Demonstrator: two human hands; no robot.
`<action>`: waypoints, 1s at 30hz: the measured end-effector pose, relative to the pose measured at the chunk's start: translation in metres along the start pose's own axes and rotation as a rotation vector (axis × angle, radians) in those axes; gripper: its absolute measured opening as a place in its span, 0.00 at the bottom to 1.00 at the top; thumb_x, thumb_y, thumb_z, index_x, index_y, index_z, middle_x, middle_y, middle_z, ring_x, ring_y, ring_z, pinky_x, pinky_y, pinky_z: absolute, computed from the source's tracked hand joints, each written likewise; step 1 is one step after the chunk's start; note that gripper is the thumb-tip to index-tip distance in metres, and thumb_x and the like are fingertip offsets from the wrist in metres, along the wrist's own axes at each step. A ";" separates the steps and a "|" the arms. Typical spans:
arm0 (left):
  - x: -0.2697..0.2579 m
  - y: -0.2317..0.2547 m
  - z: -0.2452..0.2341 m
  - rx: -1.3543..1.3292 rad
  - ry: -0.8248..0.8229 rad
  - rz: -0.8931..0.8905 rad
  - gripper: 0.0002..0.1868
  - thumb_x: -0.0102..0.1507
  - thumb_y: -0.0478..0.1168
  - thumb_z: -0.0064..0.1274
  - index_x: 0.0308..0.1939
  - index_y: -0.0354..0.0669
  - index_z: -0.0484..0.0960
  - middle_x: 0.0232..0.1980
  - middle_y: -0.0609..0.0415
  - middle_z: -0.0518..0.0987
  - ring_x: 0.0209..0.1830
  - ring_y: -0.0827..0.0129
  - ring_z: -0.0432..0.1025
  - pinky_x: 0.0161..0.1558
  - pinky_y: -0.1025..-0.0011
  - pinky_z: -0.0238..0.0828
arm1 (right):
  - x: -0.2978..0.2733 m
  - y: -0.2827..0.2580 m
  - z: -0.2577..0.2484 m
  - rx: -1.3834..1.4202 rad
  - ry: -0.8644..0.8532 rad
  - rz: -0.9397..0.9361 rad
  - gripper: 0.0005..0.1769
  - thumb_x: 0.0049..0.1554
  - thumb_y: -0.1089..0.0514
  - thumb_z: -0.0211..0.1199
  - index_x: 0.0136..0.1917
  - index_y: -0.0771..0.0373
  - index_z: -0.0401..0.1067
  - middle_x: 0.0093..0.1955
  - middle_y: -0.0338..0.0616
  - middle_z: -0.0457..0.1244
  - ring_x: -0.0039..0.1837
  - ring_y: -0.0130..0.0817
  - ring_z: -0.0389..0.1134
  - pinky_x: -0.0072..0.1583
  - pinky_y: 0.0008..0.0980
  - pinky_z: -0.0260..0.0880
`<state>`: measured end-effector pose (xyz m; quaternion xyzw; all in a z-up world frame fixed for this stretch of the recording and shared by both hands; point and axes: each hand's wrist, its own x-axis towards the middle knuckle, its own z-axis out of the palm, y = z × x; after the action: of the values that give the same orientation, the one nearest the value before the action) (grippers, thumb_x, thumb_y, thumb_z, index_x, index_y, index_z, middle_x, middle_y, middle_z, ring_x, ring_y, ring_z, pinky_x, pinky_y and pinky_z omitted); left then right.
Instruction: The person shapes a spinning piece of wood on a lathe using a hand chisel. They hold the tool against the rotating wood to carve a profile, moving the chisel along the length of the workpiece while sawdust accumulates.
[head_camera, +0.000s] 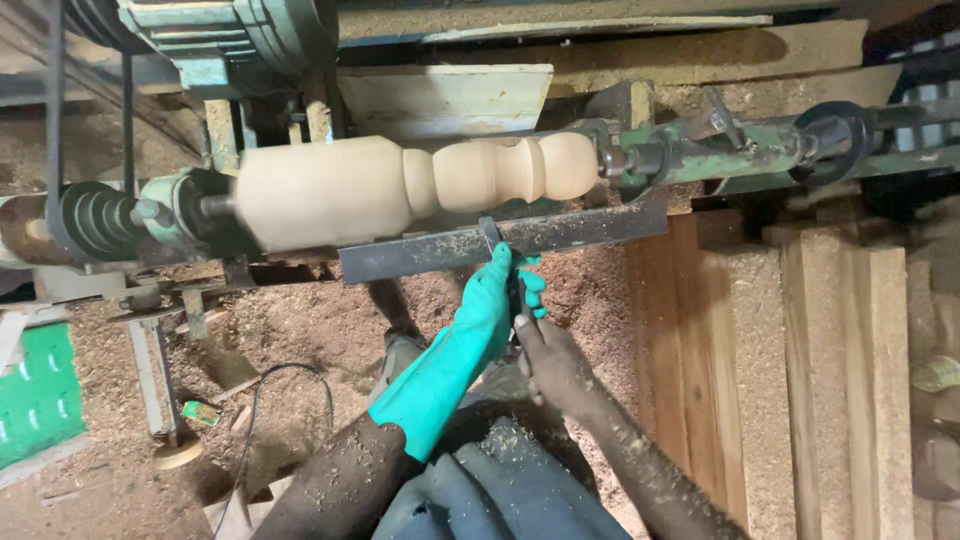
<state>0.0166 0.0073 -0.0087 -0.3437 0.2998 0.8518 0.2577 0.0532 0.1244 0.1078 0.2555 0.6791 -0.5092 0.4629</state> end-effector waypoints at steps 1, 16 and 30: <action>0.005 -0.009 0.003 -0.089 0.028 0.026 0.29 0.72 0.59 0.39 0.51 0.34 0.77 0.31 0.48 0.80 0.24 0.62 0.71 0.32 0.57 0.77 | 0.001 -0.004 -0.015 -0.103 -0.022 -0.017 0.28 0.68 0.38 0.43 0.44 0.64 0.63 0.28 0.37 0.54 0.25 0.29 0.55 0.28 0.33 0.59; -0.015 0.030 -0.008 0.211 -0.055 -0.053 0.30 0.73 0.59 0.37 0.50 0.34 0.81 0.28 0.52 0.77 0.23 0.67 0.68 0.28 0.62 0.73 | -0.006 -0.009 0.054 0.183 0.168 -0.040 0.22 0.66 0.41 0.46 0.45 0.62 0.65 0.28 0.36 0.58 0.25 0.29 0.60 0.27 0.32 0.62; 0.019 -0.012 0.019 -0.061 0.174 -0.007 0.30 0.71 0.62 0.38 0.41 0.36 0.76 0.29 0.47 0.79 0.21 0.61 0.69 0.27 0.57 0.74 | -0.004 -0.018 -0.026 -0.038 -0.025 0.027 0.22 0.66 0.39 0.45 0.47 0.59 0.65 0.28 0.37 0.56 0.24 0.28 0.56 0.26 0.32 0.58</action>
<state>0.0041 0.0334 -0.0157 -0.4250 0.2939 0.8266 0.2232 0.0305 0.1426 0.1207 0.2495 0.6794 -0.4928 0.4830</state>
